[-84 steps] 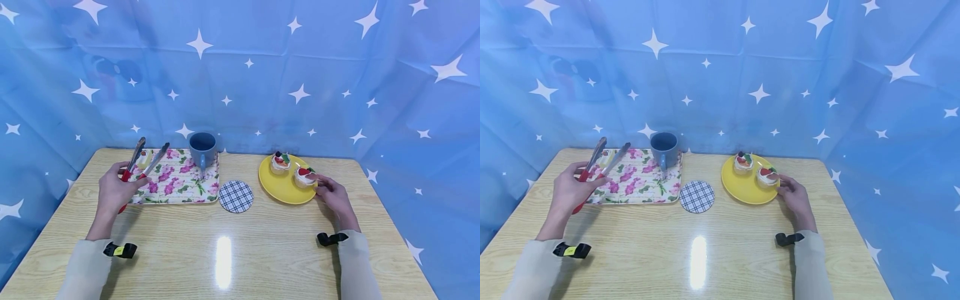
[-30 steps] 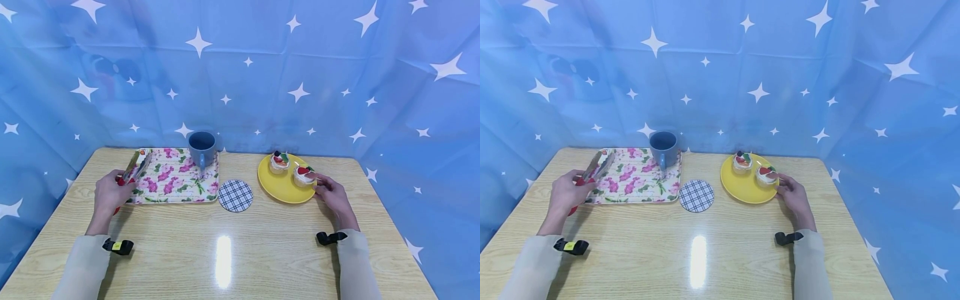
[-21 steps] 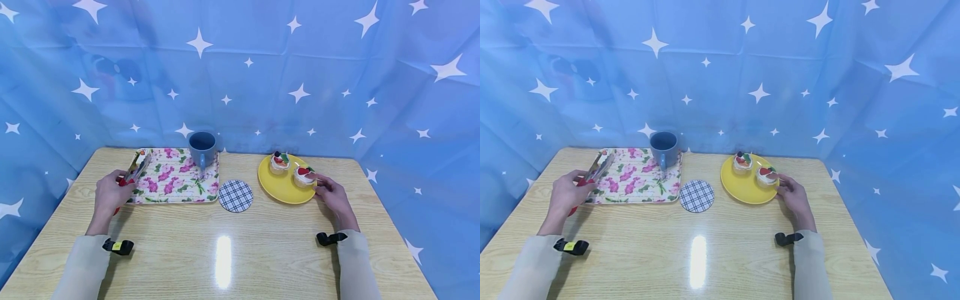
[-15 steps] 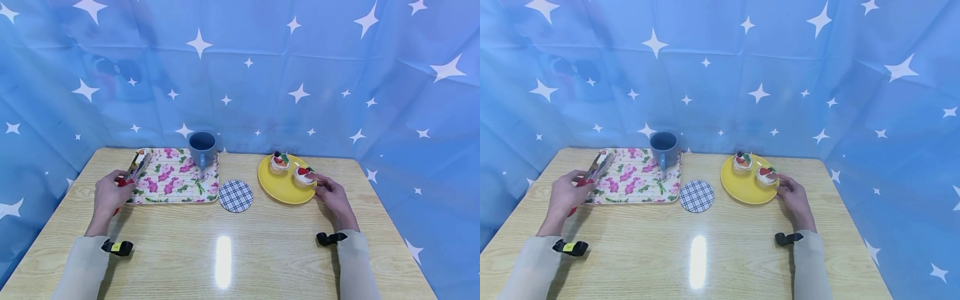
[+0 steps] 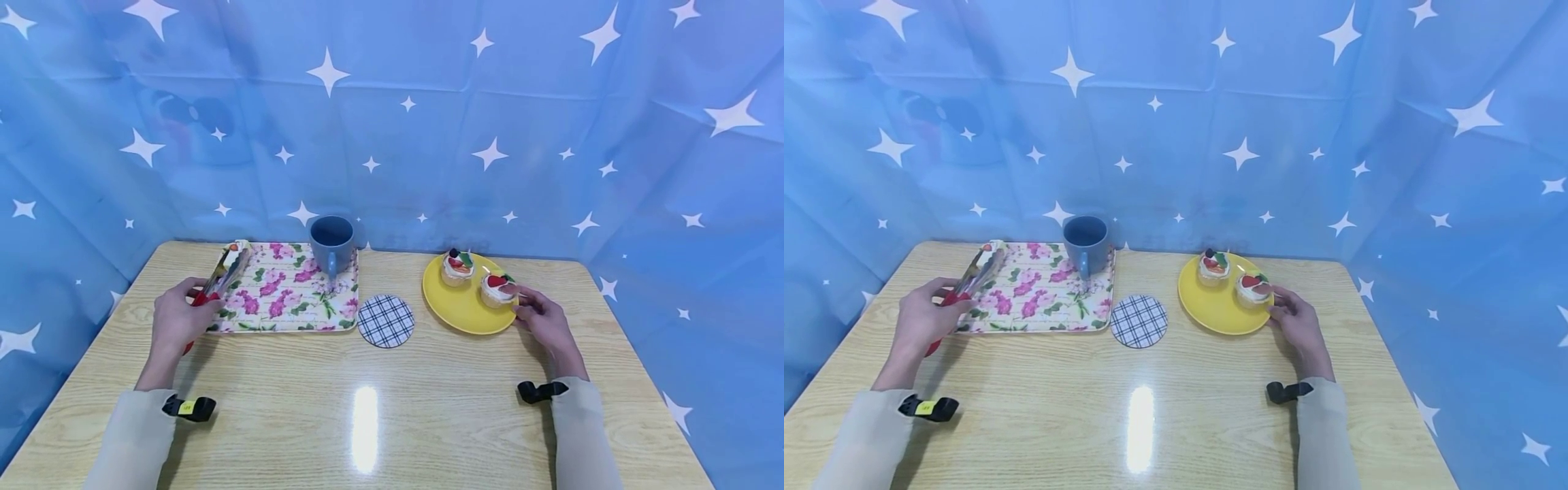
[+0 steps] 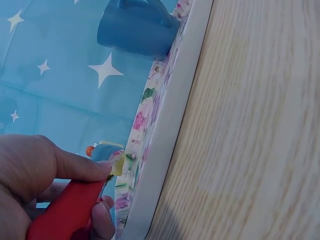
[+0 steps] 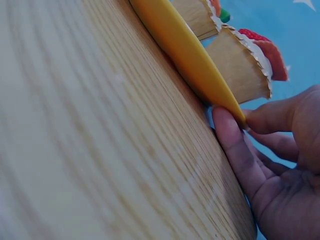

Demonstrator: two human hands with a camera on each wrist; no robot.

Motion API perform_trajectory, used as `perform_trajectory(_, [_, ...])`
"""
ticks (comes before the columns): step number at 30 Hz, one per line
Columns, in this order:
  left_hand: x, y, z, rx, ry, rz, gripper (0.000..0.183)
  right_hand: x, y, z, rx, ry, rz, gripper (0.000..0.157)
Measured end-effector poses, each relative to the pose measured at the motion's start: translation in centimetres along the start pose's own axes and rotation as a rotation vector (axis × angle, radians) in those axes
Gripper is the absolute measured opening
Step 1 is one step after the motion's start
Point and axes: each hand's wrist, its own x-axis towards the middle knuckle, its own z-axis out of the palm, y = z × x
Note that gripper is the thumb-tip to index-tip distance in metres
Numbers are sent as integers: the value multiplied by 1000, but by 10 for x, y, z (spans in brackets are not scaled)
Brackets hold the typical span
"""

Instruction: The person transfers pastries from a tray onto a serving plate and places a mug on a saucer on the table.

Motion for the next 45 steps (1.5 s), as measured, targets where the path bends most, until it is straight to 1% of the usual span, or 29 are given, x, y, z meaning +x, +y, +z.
perform_trajectory(8, [-7,4,1,-12,-6,36,52,0,1,0,-3,4,-3,53])
perform_trajectory(17, [-14,11,1,-47,-37,60,56,-1,0,2,-7,3,0,53])
perform_trajectory(22, [-17,15,1,-58,-42,76,57,-1,1,2,-14,6,4,52])
perform_trajectory(27, [-19,18,0,-69,-39,102,55,1,1,1,-15,17,3,51])
perform_trajectory(35, [-24,24,-1,-104,-53,142,52,2,0,1,-11,10,8,52])
perform_trajectory(40, [-25,30,0,-109,-50,154,52,1,-1,0,-16,9,4,52])
perform_trajectory(45, [-26,36,-1,-108,-53,149,54,1,0,1,-19,12,-2,52])
